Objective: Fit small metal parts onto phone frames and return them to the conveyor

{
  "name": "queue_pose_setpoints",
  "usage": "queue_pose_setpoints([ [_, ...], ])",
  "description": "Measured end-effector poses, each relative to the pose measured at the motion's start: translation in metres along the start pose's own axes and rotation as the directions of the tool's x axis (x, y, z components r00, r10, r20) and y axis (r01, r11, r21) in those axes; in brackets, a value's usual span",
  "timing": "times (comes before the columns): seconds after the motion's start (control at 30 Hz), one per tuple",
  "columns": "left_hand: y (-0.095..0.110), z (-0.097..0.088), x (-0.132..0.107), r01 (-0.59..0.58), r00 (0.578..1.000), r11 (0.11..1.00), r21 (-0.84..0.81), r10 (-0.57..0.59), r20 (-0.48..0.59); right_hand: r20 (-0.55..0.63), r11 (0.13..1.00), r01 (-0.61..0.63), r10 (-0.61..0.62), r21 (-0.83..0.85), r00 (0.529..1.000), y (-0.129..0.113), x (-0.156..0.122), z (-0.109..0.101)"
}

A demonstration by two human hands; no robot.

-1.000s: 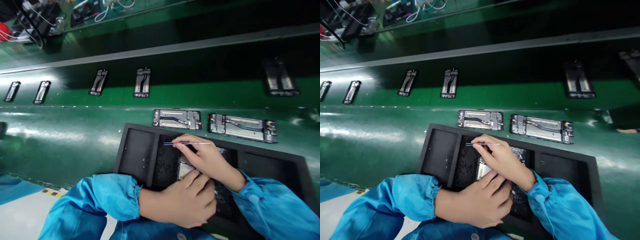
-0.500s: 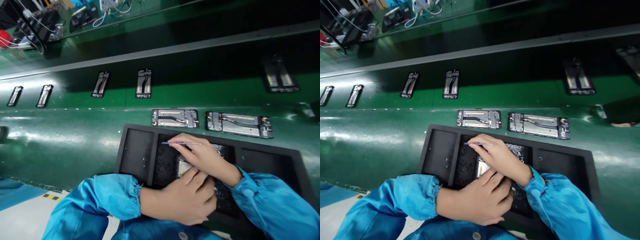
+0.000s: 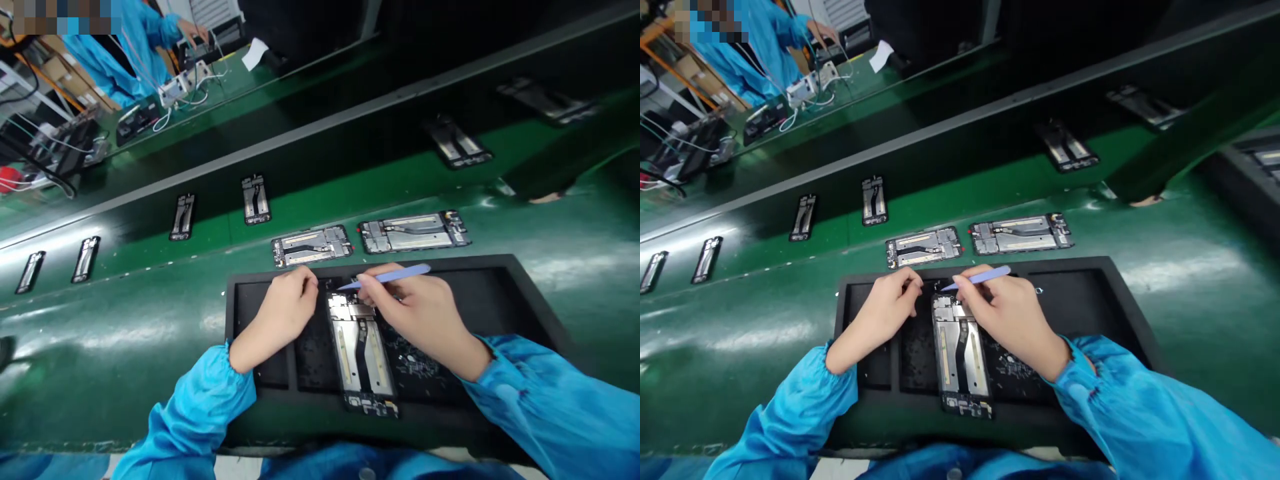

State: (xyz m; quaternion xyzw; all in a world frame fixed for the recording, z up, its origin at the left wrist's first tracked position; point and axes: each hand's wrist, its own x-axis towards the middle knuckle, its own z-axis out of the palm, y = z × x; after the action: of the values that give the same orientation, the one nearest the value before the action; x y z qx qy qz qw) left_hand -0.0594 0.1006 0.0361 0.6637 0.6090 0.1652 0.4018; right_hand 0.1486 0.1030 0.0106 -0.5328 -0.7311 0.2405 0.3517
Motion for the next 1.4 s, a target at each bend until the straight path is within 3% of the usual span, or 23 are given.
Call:
queue_pose_setpoints([
  [0.1,-0.008,0.004,0.015,0.031,0.998,0.998,-0.059,-0.028,0.061,-0.045,1.0,0.007,-0.008,-0.018,0.999,-0.002,-0.005,0.005],
  [0.33,-0.013,0.02,0.017,0.104,0.973,0.974,-0.201,-0.059,0.221,-0.037,0.999,0.045,-0.046,-0.027,0.998,-0.004,-0.005,0.005],
  [0.57,-0.012,0.018,0.02,0.173,0.962,0.956,-0.237,-0.114,0.246,-0.087,0.963,0.224,-0.239,-0.151,0.967,-0.005,-0.007,0.007],
  [0.8,-0.01,0.021,0.021,0.201,0.961,0.939,-0.278,-0.133,0.244,-0.038,0.925,0.341,-0.351,-0.167,0.936,-0.008,-0.006,0.005],
  [1.03,-0.01,0.021,0.021,0.231,0.956,0.936,-0.264,-0.168,0.242,-0.215,0.969,0.151,-0.192,-0.194,0.958,-0.004,-0.003,-0.007],
  [1.2,-0.011,0.022,0.022,0.246,0.953,0.933,-0.264,-0.183,0.242,-0.277,0.975,0.194,-0.218,-0.111,0.936,-0.001,0.002,-0.009],
  [1.4,-0.018,0.028,0.025,0.227,0.958,0.922,-0.313,-0.155,0.24,-0.26,0.99,0.143,-0.138,0.003,0.956,-0.015,-0.013,-0.022],
])
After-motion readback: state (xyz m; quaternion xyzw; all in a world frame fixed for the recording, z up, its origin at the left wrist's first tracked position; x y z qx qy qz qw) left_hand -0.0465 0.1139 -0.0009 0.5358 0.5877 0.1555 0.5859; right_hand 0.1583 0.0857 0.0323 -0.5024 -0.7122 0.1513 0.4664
